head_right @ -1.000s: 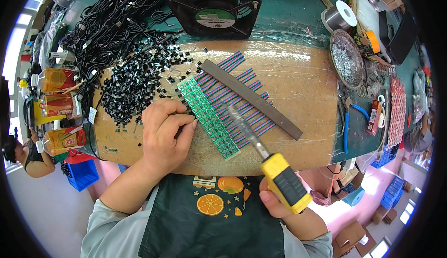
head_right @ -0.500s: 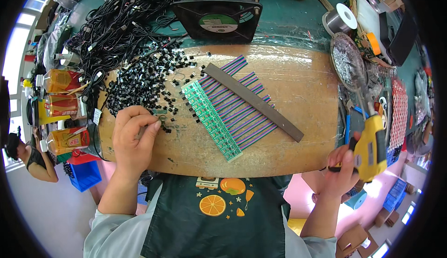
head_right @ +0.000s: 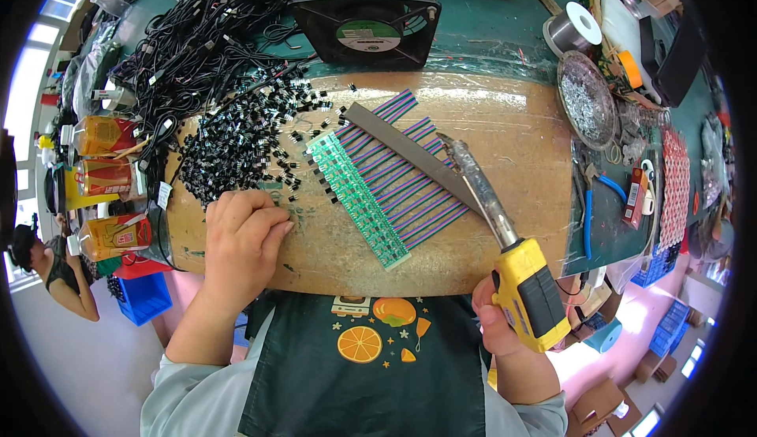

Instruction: The person solders wire connections to a printed circuit board using a soldering iron, then secures the connections with a hot glue gun.

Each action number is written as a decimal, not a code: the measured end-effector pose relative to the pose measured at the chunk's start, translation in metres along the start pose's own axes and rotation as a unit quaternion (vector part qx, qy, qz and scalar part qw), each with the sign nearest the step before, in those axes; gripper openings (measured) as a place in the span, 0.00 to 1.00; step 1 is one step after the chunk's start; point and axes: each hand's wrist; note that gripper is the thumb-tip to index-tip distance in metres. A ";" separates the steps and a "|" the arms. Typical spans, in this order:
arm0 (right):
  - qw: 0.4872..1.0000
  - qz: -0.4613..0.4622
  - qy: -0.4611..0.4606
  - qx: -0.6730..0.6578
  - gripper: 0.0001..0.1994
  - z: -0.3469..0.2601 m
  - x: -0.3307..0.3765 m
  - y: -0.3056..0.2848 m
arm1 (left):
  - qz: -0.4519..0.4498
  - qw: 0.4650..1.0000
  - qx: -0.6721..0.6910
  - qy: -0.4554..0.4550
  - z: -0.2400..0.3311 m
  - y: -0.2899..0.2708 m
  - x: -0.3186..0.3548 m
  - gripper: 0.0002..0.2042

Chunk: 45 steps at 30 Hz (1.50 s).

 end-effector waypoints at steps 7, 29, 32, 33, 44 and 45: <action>0.985 -0.071 -0.050 0.151 0.07 0.017 0.011 -0.003 | 0.004 0.994 0.109 0.022 0.017 -0.001 -0.003 0.08; 0.963 -0.235 0.086 0.103 0.04 -0.020 -0.018 0.055 | 0.013 0.920 0.366 0.136 0.064 0.017 -0.003 0.13; 0.967 -0.220 0.083 0.097 0.04 -0.019 -0.017 0.056 | 0.015 0.916 0.372 0.153 0.061 0.020 -0.005 0.14; 0.968 -0.218 0.085 0.093 0.05 -0.018 -0.017 0.056 | 0.014 0.914 0.371 0.163 0.060 0.020 -0.005 0.14; 0.949 -0.226 0.079 0.205 0.10 0.000 -0.002 0.013 | 0.094 0.985 0.143 0.036 0.027 0.039 -0.019 0.10; 0.946 -0.242 0.090 0.195 0.11 0.002 0.000 0.010 | 0.093 0.985 0.143 0.035 0.027 0.040 -0.019 0.10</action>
Point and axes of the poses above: each hand's wrist, its own x-axis away from the middle knuckle, its own y-axis out of the palm, z = x × y, and after that the axes turned 7 degrees about y, right-handed
